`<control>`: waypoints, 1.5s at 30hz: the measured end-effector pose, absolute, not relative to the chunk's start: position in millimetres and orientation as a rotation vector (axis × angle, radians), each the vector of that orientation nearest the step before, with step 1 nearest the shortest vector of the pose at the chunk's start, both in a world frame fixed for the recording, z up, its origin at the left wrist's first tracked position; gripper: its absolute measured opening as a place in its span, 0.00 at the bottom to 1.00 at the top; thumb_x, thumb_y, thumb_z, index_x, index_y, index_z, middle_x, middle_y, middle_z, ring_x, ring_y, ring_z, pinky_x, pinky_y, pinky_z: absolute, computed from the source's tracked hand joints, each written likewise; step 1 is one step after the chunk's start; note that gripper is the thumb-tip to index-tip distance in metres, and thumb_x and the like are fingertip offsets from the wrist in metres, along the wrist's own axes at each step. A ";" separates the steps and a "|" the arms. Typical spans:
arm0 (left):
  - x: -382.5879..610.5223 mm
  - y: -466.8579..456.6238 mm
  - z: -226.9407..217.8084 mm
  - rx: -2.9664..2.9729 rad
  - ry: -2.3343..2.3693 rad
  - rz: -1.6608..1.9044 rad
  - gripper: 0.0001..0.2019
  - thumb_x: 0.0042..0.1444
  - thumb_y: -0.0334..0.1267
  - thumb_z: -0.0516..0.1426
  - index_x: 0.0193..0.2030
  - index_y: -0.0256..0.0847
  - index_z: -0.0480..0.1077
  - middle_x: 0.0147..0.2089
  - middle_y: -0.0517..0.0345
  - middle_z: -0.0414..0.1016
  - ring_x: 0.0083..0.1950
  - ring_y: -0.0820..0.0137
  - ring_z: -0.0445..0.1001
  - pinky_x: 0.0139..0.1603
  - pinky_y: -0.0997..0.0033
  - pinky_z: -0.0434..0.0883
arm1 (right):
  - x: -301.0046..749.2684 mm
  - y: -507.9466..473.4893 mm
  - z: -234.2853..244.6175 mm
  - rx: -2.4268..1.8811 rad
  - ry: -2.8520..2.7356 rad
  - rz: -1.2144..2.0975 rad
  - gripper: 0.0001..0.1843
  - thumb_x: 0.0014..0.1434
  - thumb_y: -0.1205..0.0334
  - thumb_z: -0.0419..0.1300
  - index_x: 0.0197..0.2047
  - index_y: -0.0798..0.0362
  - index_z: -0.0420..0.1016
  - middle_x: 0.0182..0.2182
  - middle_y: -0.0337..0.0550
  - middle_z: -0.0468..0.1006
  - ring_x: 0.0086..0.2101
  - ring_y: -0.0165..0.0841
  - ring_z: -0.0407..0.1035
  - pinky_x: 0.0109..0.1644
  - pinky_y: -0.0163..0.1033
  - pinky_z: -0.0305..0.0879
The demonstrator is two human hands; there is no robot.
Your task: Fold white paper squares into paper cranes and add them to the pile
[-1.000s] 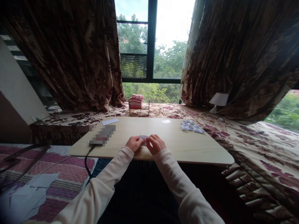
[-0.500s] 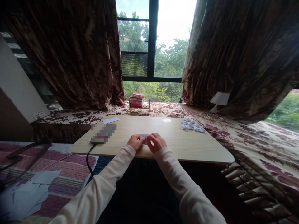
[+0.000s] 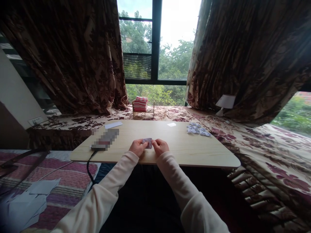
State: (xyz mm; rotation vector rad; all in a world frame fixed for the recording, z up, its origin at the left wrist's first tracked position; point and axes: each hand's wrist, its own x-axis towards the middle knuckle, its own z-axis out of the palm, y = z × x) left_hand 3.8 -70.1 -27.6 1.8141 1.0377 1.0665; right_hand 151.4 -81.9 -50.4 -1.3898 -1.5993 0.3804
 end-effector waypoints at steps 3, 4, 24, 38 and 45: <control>4.2 -70.9 -26.6 1.818 1.032 1.065 0.12 0.59 0.41 0.54 0.45 0.35 0.68 0.43 0.54 0.71 0.41 0.68 0.72 0.41 0.62 0.72 | 151.5 -83.1 -50.1 -1.400 -1.609 0.406 0.13 0.61 0.56 0.54 0.41 0.58 0.71 0.36 0.40 0.74 0.33 0.30 0.70 0.36 0.38 0.69; 4.6 -70.9 -26.9 1.818 1.033 1.065 0.12 0.59 0.41 0.54 0.45 0.35 0.68 0.43 0.54 0.72 0.41 0.69 0.72 0.41 0.62 0.72 | 151.6 -83.1 -50.5 -1.402 -1.615 0.411 0.13 0.61 0.56 0.54 0.41 0.58 0.70 0.36 0.40 0.74 0.33 0.30 0.70 0.36 0.39 0.69; 6.0 -68.5 -33.1 1.769 1.035 1.080 0.12 0.58 0.40 0.54 0.45 0.35 0.68 0.44 0.54 0.71 0.41 0.68 0.72 0.41 0.62 0.72 | 150.2 -80.3 -56.9 -1.378 -1.667 0.410 0.11 0.61 0.58 0.54 0.41 0.57 0.70 0.37 0.41 0.74 0.34 0.29 0.70 0.38 0.39 0.69; 4.1 -69.1 -30.2 1.796 1.032 1.066 0.12 0.59 0.41 0.54 0.44 0.34 0.68 0.42 0.55 0.72 0.40 0.69 0.72 0.40 0.64 0.72 | 147.1 -83.0 -50.6 -1.255 -1.528 0.528 0.13 0.61 0.57 0.54 0.43 0.57 0.70 0.38 0.41 0.73 0.34 0.31 0.70 0.38 0.40 0.69; 8.5 -73.7 -28.8 1.869 1.054 0.972 0.11 0.58 0.40 0.54 0.42 0.34 0.69 0.41 0.56 0.72 0.39 0.69 0.72 0.39 0.65 0.72 | 148.0 -81.5 -51.1 -1.223 -1.480 0.538 0.11 0.61 0.58 0.55 0.42 0.57 0.70 0.38 0.42 0.73 0.36 0.31 0.70 0.39 0.41 0.69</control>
